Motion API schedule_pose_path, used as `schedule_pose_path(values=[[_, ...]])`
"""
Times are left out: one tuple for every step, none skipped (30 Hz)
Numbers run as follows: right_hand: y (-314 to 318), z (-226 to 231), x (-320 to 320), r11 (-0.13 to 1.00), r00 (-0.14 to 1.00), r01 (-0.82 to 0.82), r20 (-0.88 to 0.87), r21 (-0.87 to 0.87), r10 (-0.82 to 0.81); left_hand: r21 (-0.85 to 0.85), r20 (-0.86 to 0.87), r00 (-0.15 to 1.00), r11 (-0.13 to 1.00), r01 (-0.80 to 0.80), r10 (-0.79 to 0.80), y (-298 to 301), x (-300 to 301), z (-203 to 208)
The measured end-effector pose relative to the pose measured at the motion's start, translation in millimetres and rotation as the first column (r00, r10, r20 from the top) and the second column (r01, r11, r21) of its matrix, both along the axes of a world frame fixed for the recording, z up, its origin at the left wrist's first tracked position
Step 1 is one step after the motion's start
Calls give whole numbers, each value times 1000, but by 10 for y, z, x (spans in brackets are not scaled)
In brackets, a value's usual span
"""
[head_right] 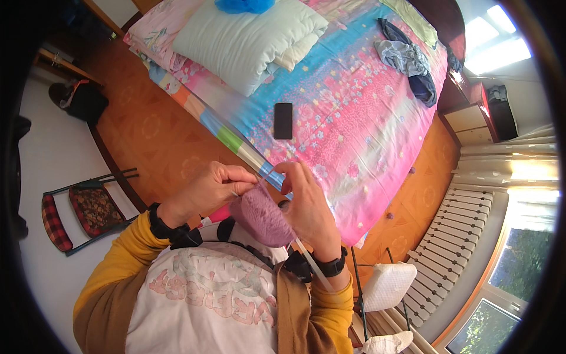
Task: The person knits a purple fabric using knitting needles. They hold the needles and yarn, repeatedly forming stitches while seated in a bedroom.
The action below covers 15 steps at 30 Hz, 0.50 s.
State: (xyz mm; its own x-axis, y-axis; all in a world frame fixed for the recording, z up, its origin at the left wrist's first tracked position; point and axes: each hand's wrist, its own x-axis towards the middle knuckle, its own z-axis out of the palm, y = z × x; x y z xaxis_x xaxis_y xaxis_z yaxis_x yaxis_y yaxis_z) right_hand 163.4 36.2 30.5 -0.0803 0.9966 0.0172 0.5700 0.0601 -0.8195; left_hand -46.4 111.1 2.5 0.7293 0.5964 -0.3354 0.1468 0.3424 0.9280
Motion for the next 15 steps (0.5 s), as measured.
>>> schedule_pose_path(values=[[45,-27,-15,994,996,-91,-24,-54,90,69,13,1000,998,11,-12,-34,19,5],[74,-46,-12,974,986,-168,-39,-154,164,50,-49,998,998,32,-29,-59,33,8],[87,-72,-18,974,974,-227,-18,-10,227,39,-62,997,998,39,-37,-68,46,6],[82,-87,6,976,983,-183,37,117,180,37,-44,998,998,51,-50,-76,39,7],[64,-97,37,963,987,-148,90,225,131,61,-27,999,998,-28,29,-56,43,-2],[34,-110,55,937,988,-117,135,328,76,-53,2,998,996,-68,68,-36,2,1],[-6,-118,73,931,991,-89,129,353,46,-180,-5,995,979,-95,96,6,-40,2],[-36,-130,88,923,988,-121,132,365,77,-300,-13,992,946,-121,123,49,-85,2],[-59,-145,91,914,985,-146,137,377,101,-327,69,990,940,-92,121,90,-122,2],[-72,-156,96,899,984,-165,135,407,120,-379,86,988,922,-85,126,117,-154,5],[-80,-160,103,896,988,-156,68,415,141,-429,103,986,900,-76,132,136,-178,11],[-78,-162,108,901,989,-140,22,410,144,-487,133,982,872,-53,134,142,-187,20],[-75,-158,112,900,988,-138,-5,414,154,-466,108,984,882,-73,139,137,-188,31],[-64,-151,115,895,988,-128,-23,427,152,-451,100,986,889,-77,135,123,-180,47],[-55,-140,119,897,985,-132,-41,421,165,-445,100,987,893,-69,126,122,-162,59]])
